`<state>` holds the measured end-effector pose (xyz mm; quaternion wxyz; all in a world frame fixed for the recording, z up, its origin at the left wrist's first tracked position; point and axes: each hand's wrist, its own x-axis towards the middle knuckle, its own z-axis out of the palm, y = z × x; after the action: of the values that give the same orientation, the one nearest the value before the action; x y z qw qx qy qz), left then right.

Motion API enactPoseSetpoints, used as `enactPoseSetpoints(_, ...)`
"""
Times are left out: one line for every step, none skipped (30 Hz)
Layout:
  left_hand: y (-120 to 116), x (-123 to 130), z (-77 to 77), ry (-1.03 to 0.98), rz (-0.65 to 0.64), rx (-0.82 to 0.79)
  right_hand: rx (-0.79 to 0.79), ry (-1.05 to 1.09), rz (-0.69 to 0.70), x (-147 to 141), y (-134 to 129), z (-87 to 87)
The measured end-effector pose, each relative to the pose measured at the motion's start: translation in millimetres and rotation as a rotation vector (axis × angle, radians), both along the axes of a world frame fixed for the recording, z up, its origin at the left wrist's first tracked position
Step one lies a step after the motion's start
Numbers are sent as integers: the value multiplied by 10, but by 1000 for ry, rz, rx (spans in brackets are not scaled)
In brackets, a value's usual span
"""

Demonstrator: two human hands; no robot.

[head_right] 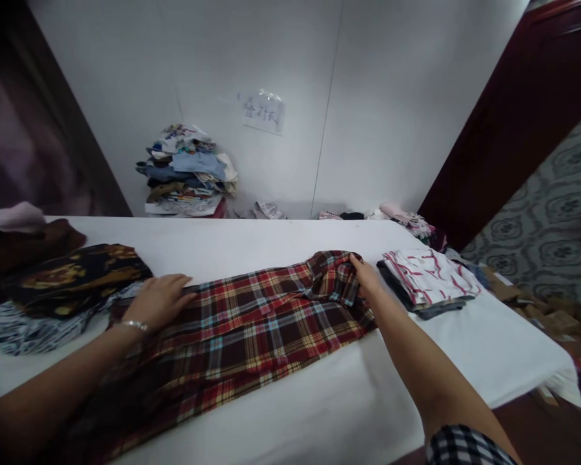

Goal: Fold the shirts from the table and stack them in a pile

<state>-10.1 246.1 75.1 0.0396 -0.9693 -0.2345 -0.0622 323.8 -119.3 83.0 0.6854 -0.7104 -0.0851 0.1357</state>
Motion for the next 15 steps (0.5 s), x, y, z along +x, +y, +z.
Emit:
enactPoseSetpoints(-142, -12, -89, -41, -87, -43, 24, 42, -11, 2, 2, -1)
enactPoseSetpoints(-277, -29, -180, -55, -162, -99, 60, 86, -23, -3, 14, 20)
enactPoseSetpoints(-394, -49, -266, -46, -206, -158, 99, 113, -27, -18, 38, 63)
enactPoseSetpoints(-483, -71, -339, -24, -225, -210, 127, 96, -16, -46, 70, 127)
enactPoseSetpoints(-539, -93, -392, 5, -224, -253, 147, 43, 5, -91, 107, 208)
enactPoseSetpoints(-564, -110, -422, 36, -212, -288, 154, -38, 37, -153, 146, 299)
enactPoseSetpoints(-562, -121, -426, 64, -199, -319, 143, -137, 91, -232, 183, 393)
enactPoseSetpoints(-543, -125, -406, 80, -188, -349, 109, -245, 175, -325, 212, 482)
enactPoseSetpoints(-518, -121, -364, 81, -180, -378, 54, -349, 300, -427, 232, 559)
enactPoseSetpoints(-500, -110, -307, 62, -173, -398, -19, -439, 458, -533, 242, 616)
enactPoseSetpoints(-499, -92, -242, 23, -177, -403, -102, -508, 638, -636, 240, 650)
enactPoseSetpoints(-524, -70, -176, -36, -194, -389, -184, -559, 815, -731, 228, 657)
enactPoseSetpoints(-578, -46, -115, -103, -228, -357, -256, -597, 953, -815, 207, 638)
enactPoseSetpoints(-663, -21, -64, -168, -280, -314, -315, -623, 1039, -884, 180, 595)
enactPoseSetpoints(-775, 3, -27, -222, -345, -269, -360, -637, 1067, -940, 147, 533)
